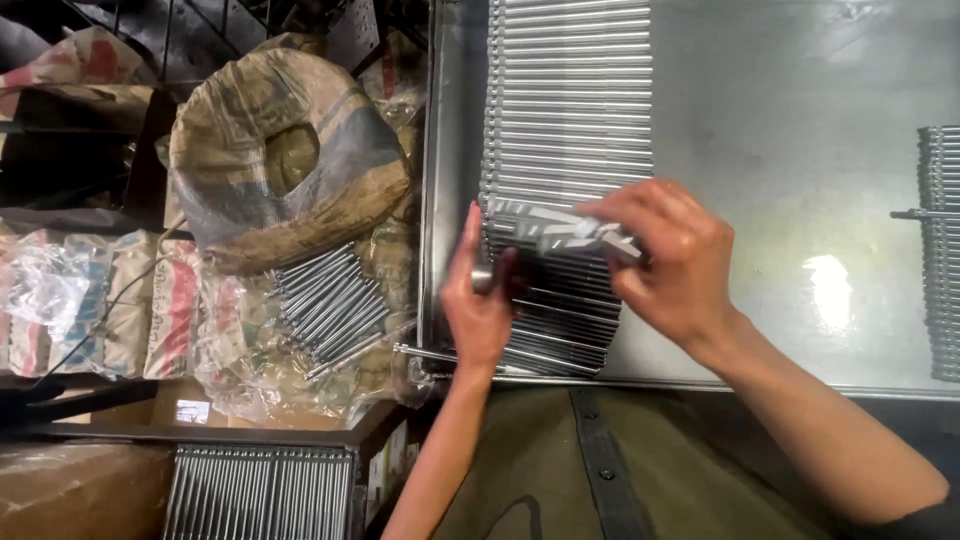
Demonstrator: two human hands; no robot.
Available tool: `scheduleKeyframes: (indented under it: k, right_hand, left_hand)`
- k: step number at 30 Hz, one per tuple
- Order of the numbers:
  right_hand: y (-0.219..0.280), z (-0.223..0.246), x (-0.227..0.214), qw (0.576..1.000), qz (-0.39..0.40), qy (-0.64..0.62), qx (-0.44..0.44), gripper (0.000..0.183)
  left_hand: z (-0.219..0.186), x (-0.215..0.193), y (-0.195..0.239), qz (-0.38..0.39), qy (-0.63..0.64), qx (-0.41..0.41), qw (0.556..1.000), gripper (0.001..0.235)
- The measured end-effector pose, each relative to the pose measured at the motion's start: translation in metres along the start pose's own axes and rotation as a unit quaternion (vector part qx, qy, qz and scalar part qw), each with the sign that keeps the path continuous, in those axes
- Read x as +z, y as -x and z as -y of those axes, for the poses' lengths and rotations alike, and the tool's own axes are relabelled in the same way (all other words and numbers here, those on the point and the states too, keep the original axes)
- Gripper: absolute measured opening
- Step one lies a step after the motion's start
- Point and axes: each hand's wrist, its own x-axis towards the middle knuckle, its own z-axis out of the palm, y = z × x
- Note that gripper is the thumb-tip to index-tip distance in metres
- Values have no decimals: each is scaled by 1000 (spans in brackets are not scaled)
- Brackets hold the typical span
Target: Organizing and aligning metal rods into neat rows on a metal tray in a workshop environment.
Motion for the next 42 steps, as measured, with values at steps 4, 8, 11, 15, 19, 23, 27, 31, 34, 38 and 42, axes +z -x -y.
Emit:
scheduleKeyframes:
  k: [4,8,11,15,19,23,27,31,34,38,42]
  right_hand:
    - [-39,-1,10,970,-74,-221,63,13]
    - [-73,-18,26,930,-85,-339,115,9]
    - [-94,-23,31,917,-90,-366,128,11]
    - [-95,-36,40,933,-53,-331,128,13]
    - [-93,-62,51,962,26,-242,121,12]
    - [-95,-15,21,979,151,-115,75,6]
    - [-94,19,-2,937,300,-125,130,5]
    - [-92,11,-7,939,293,-84,160,8]
    - [-87,11,-10,937,308,97,132,24]
    - [-93,6,-12,933,301,-20,195,14]
    - [-94,5,-10,935,294,11,197,8]
  left_hand:
    - [5,16,2,-51,38,42,997,58]
    - [2,16,0,-65,9,57,996,54]
    - [-12,8,-9,-84,-1,42,996,51]
    - [-28,-4,-23,-173,99,-22,980,25]
    - [-13,-19,-61,-171,227,16,959,46]
    - [-48,-13,-96,-170,232,-114,951,51]
    - [-95,-3,-94,-118,171,-150,967,50]
    - [-80,5,-110,-60,116,-100,986,49]
    - [-66,14,-123,-65,66,-59,994,53]
    - [-73,17,-125,-33,41,-19,998,54]
    - [-47,21,-135,-29,40,-61,997,54]
